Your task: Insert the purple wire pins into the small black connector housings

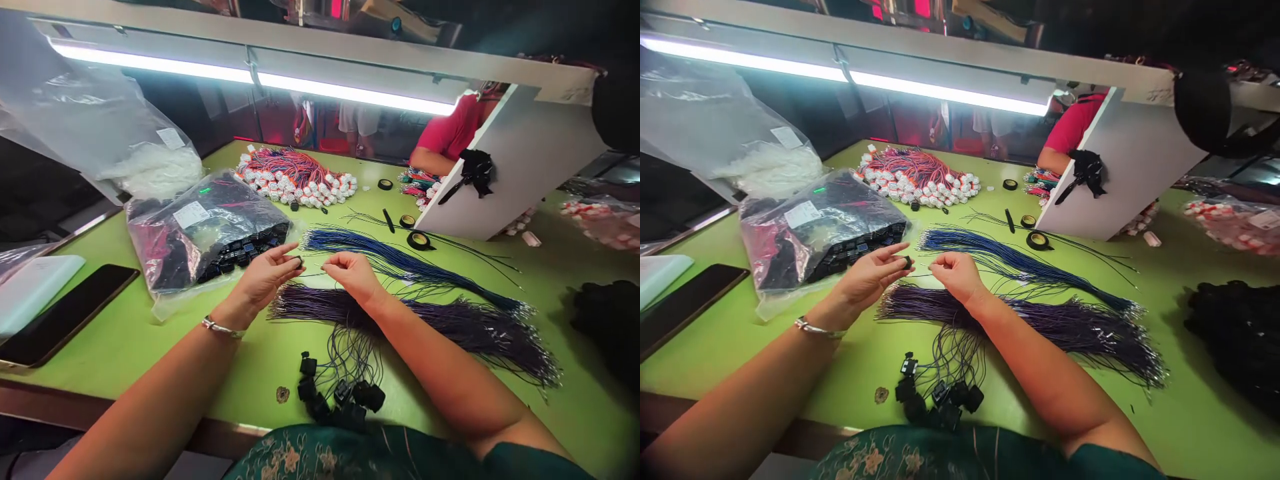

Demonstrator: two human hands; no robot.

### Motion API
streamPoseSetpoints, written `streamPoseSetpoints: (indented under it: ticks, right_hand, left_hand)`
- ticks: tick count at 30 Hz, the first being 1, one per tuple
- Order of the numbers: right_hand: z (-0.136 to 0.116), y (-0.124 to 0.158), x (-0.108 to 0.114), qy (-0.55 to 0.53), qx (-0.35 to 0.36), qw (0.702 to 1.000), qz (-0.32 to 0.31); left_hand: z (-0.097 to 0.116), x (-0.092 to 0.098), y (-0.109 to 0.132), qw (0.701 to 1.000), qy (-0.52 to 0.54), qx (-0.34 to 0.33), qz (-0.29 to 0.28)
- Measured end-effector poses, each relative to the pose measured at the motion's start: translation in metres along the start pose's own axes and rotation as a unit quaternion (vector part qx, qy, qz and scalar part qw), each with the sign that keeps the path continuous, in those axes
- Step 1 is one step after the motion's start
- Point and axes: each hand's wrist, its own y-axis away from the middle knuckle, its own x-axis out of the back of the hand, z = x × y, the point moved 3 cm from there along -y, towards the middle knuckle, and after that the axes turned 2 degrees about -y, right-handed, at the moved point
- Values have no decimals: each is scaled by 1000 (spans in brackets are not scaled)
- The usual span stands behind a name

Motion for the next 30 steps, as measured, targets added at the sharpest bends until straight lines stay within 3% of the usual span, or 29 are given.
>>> streamPoseSetpoints:
  ticks: [5,12,16,21,30]
  right_hand:
    - [0,6,3,42,67,997,16]
    - [-4,15,-5,93,110,990,2]
    - [0,16,-6,84,89,992,13]
    - [2,18,-4,132,89,987,7]
    - [4,16,-2,180,96,978,30]
  left_hand:
    - [-18,-5,6,999,-6,18,-39]
    - [-12,-8,14,989,-128,-33,-67]
    - [-15,-14,17,995,-52,-5,-88]
    - [-21,-10,13,999,30,20,-28]
    - [-24,-8,11,996,40,65,-40]
